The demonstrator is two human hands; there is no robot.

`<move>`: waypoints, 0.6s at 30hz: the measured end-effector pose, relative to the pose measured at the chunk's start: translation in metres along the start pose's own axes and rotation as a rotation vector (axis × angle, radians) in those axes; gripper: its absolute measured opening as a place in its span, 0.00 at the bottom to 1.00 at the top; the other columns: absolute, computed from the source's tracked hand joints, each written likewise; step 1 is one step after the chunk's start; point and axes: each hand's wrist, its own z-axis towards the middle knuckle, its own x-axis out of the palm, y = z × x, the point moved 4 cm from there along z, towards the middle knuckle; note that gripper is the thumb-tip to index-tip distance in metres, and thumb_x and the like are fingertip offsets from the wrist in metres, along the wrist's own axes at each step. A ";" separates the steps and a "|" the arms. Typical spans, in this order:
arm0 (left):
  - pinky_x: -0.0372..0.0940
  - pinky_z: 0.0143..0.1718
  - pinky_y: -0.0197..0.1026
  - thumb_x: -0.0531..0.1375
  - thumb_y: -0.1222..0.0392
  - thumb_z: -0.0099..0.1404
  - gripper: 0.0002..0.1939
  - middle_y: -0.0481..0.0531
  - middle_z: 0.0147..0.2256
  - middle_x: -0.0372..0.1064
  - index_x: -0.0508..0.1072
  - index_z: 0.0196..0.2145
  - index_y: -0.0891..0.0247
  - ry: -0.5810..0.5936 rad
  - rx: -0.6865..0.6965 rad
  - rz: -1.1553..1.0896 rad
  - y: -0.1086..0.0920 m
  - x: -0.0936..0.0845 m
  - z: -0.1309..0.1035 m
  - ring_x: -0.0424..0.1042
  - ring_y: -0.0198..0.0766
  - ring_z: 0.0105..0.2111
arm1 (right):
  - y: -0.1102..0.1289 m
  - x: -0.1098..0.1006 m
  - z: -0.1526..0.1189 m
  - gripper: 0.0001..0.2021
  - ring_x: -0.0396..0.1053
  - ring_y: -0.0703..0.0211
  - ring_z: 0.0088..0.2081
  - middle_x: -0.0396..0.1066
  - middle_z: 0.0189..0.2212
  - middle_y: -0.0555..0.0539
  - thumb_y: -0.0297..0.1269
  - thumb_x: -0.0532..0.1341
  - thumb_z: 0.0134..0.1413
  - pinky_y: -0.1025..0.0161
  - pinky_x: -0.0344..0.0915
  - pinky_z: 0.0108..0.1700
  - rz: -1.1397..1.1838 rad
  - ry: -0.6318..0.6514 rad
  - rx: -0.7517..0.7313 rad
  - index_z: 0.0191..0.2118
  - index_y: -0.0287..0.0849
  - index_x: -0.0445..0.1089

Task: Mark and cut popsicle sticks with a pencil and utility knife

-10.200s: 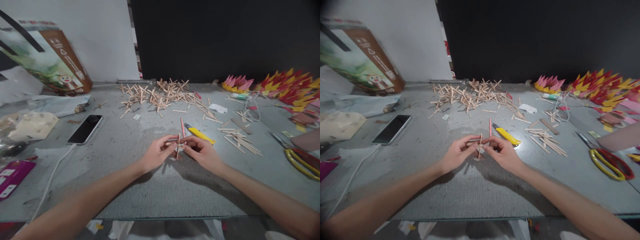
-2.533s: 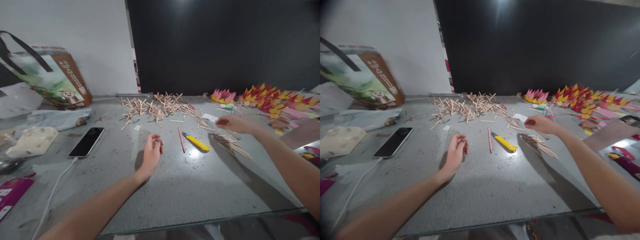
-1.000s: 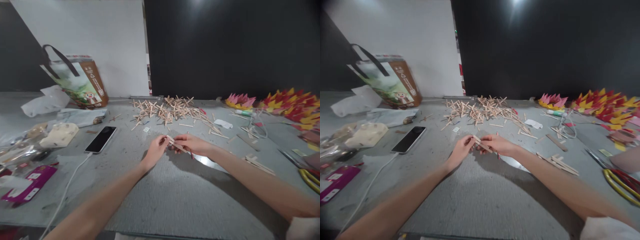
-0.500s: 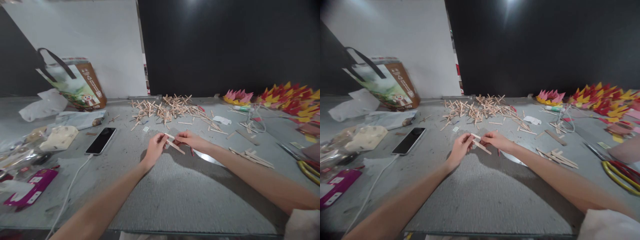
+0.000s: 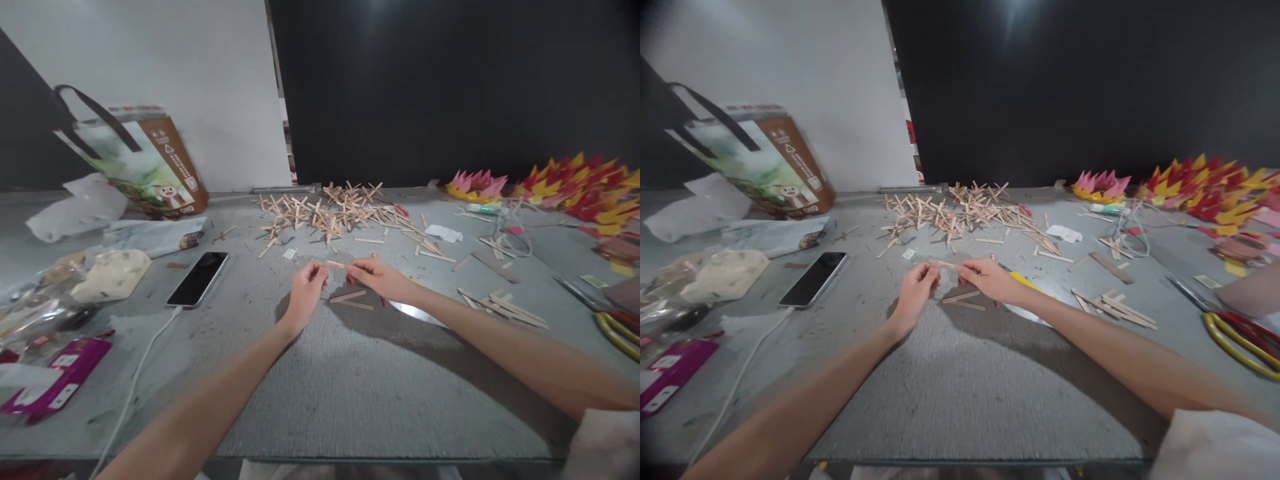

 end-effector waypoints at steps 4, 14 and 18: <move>0.61 0.27 0.35 0.63 0.43 0.67 0.18 0.46 0.26 0.67 0.72 0.34 0.62 0.028 0.000 -0.121 -0.001 0.004 0.001 0.65 0.32 0.23 | 0.001 -0.001 0.000 0.24 0.63 0.64 0.20 0.72 0.29 0.49 0.59 0.55 0.68 0.65 0.62 0.19 0.032 -0.001 -0.019 0.33 0.45 0.74; 0.64 0.28 0.36 0.65 0.47 0.65 0.15 0.48 0.27 0.71 0.74 0.34 0.62 0.207 -0.098 -0.246 0.006 0.010 0.003 0.68 0.32 0.23 | -0.004 -0.006 -0.006 0.23 0.68 0.58 0.28 0.72 0.30 0.47 0.59 0.56 0.67 0.63 0.64 0.26 0.095 0.029 0.018 0.32 0.45 0.74; 0.64 0.28 0.37 0.60 0.45 0.67 0.19 0.52 0.31 0.74 0.76 0.43 0.64 0.267 -0.147 -0.298 0.003 0.013 0.000 0.70 0.33 0.25 | -0.013 -0.054 -0.033 0.22 0.67 0.58 0.27 0.72 0.26 0.48 0.56 0.56 0.69 0.61 0.65 0.33 -0.154 -0.094 0.010 0.34 0.46 0.76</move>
